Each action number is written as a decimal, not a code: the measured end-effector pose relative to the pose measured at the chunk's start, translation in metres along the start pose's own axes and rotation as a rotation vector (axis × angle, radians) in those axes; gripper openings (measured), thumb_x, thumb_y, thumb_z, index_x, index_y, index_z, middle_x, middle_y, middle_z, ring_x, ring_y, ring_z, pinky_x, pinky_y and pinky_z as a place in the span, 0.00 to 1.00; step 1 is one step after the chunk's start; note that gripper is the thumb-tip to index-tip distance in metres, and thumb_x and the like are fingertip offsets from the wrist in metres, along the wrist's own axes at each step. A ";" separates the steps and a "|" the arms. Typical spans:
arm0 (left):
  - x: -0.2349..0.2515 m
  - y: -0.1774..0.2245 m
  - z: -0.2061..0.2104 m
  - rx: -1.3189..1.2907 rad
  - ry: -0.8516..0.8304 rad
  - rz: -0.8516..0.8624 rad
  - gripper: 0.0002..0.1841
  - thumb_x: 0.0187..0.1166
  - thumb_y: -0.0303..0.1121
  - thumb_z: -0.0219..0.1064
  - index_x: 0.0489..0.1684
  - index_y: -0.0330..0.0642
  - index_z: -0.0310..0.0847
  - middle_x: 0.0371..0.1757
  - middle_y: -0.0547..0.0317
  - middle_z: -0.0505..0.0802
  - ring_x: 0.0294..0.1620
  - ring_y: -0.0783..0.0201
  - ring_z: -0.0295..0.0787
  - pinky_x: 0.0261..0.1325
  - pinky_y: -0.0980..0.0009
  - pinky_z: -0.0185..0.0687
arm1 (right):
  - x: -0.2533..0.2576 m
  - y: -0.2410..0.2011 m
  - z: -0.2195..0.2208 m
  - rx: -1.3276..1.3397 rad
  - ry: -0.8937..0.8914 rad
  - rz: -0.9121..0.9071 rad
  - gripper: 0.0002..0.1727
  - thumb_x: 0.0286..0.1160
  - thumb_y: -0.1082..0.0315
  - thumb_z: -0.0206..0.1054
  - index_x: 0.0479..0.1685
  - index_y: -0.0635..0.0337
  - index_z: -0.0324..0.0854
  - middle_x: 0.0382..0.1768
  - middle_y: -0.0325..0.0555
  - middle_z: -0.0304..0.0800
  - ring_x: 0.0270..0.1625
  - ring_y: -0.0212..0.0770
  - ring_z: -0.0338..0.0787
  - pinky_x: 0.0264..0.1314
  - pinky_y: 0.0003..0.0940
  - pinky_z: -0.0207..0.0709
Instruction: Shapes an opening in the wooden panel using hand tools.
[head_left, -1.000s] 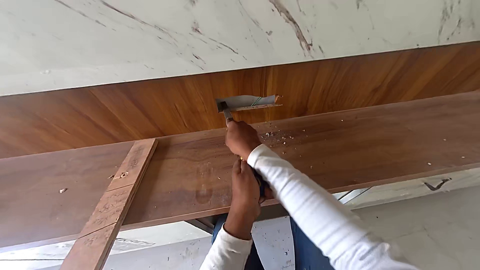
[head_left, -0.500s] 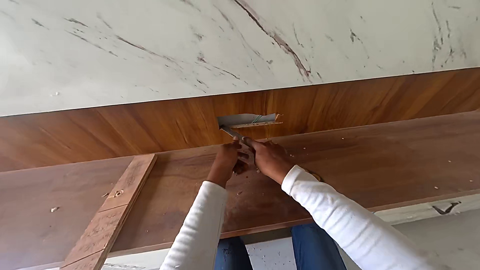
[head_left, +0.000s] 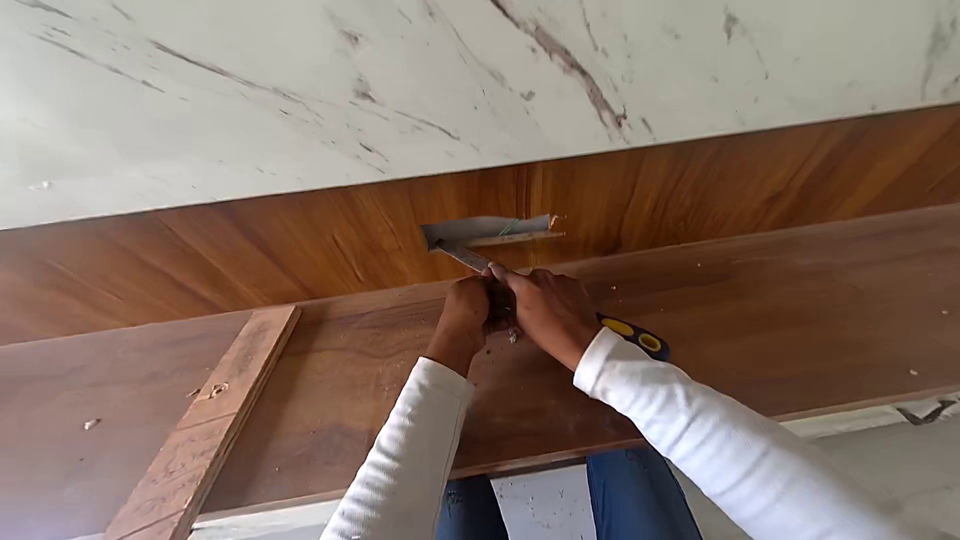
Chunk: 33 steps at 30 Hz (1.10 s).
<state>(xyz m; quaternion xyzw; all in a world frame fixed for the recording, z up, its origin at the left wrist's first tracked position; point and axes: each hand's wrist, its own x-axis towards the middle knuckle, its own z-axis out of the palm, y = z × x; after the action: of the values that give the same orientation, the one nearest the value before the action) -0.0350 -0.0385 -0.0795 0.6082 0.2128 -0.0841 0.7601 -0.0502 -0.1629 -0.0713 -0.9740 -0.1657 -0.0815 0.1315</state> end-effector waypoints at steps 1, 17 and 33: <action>0.001 -0.007 -0.002 -0.017 0.028 -0.003 0.24 0.94 0.47 0.47 0.38 0.37 0.81 0.23 0.55 0.87 0.17 0.64 0.83 0.20 0.68 0.81 | -0.003 -0.002 0.007 0.008 -0.001 -0.009 0.29 0.86 0.66 0.59 0.85 0.31 0.73 0.36 0.52 0.91 0.38 0.56 0.92 0.34 0.53 0.81; 0.006 -0.003 0.024 -0.010 -0.036 0.029 0.23 0.95 0.45 0.46 0.39 0.38 0.80 0.23 0.56 0.87 0.18 0.64 0.83 0.21 0.68 0.80 | -0.002 0.020 -0.009 -0.007 0.016 0.006 0.29 0.86 0.66 0.59 0.85 0.31 0.73 0.35 0.53 0.91 0.38 0.58 0.91 0.35 0.55 0.80; 0.017 -0.013 0.068 0.034 -0.057 -0.007 0.26 0.95 0.48 0.45 0.42 0.36 0.81 0.27 0.51 0.89 0.23 0.59 0.87 0.26 0.62 0.86 | -0.002 0.072 -0.009 0.012 -0.009 0.017 0.29 0.86 0.65 0.59 0.85 0.27 0.73 0.39 0.51 0.93 0.40 0.58 0.93 0.36 0.57 0.82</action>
<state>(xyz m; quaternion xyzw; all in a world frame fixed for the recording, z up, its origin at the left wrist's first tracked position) -0.0104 -0.1046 -0.0870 0.6176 0.1919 -0.1075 0.7551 -0.0278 -0.2317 -0.0799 -0.9749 -0.1584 -0.0752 0.1373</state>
